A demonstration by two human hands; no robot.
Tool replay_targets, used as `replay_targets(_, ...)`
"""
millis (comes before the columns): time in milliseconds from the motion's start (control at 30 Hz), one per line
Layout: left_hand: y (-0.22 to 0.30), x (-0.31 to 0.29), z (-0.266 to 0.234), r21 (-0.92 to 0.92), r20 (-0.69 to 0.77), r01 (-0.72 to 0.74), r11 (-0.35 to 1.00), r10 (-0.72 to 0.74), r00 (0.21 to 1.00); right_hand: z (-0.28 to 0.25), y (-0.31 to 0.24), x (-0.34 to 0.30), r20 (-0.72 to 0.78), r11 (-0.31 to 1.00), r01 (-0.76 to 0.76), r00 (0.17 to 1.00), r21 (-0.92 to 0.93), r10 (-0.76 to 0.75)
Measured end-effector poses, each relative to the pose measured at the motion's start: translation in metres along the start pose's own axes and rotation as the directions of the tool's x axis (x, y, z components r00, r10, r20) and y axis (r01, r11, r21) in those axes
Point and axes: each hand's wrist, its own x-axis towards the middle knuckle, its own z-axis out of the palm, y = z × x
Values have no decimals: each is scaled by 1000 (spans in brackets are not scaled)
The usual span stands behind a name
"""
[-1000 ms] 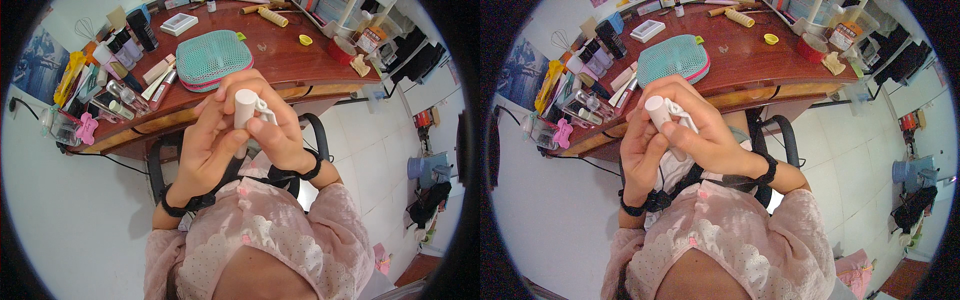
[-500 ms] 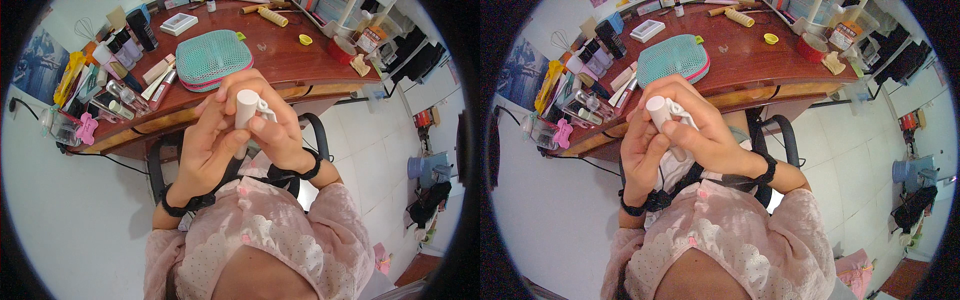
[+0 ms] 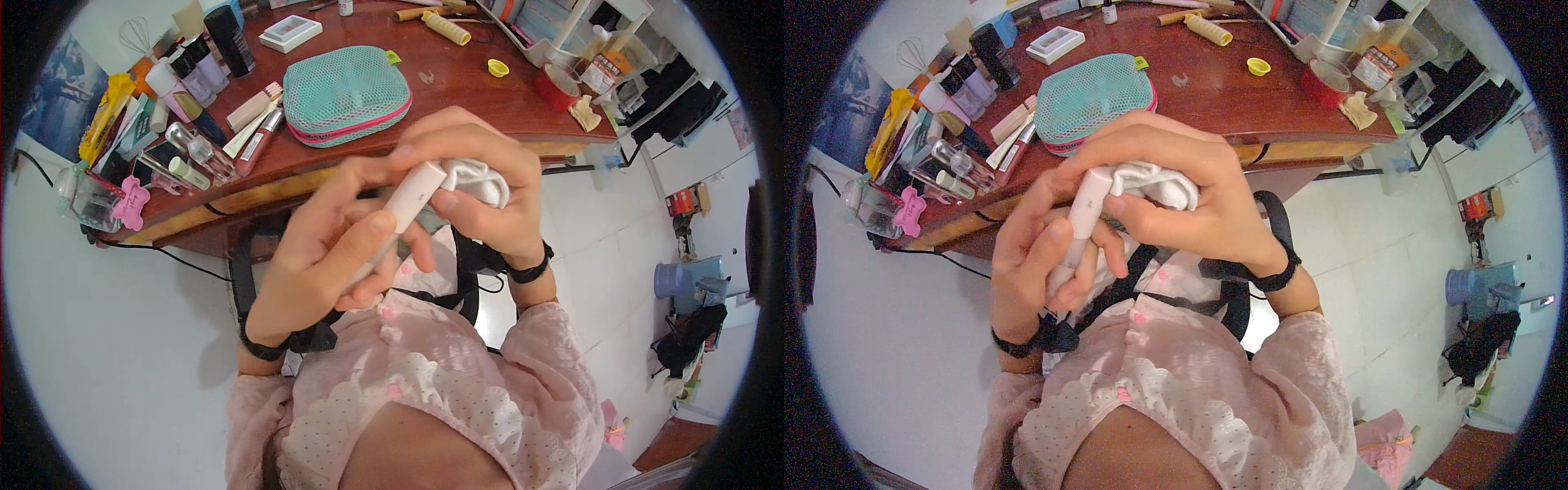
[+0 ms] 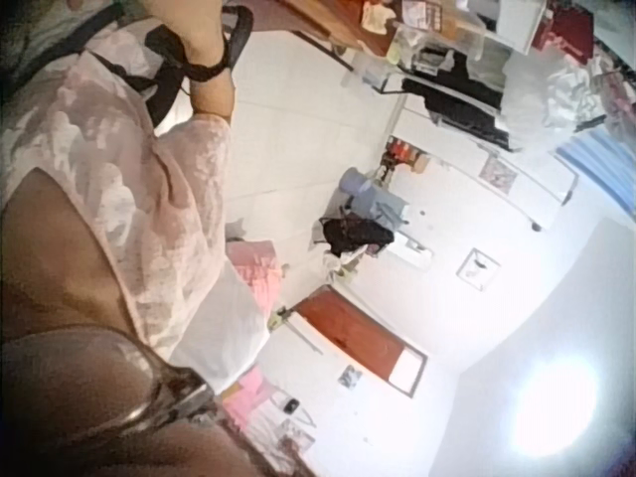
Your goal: The person wipes various cosmetic items, including a white tube, several silver and pink cylindrical containers, and a small white lipstick-style case, using a white cloth while sitting at a desk cluttered with beauty products.
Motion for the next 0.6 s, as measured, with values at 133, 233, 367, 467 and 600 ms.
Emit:
replay_targets(133,1,4,7,150,-202,-75,986,105,974,1,-7,-2,-44,997,-66,997,51,68)
replay_targets(233,-1,14,2,33,-261,-223,974,224,939,6,-11,-2,-177,916,-175,951,362,252)
replay_targets(367,-10,17,-16,-29,-189,-337,941,326,926,15,-1,-4,-194,859,-171,936,482,295)
replay_targets(467,-21,20,-20,-51,-201,-448,893,430,880,23,-1,-4,-225,837,-151,924,526,309)
replay_targets(600,-21,20,-21,123,-271,-474,872,489,829,32,1,-3,-202,786,-162,918,596,343)
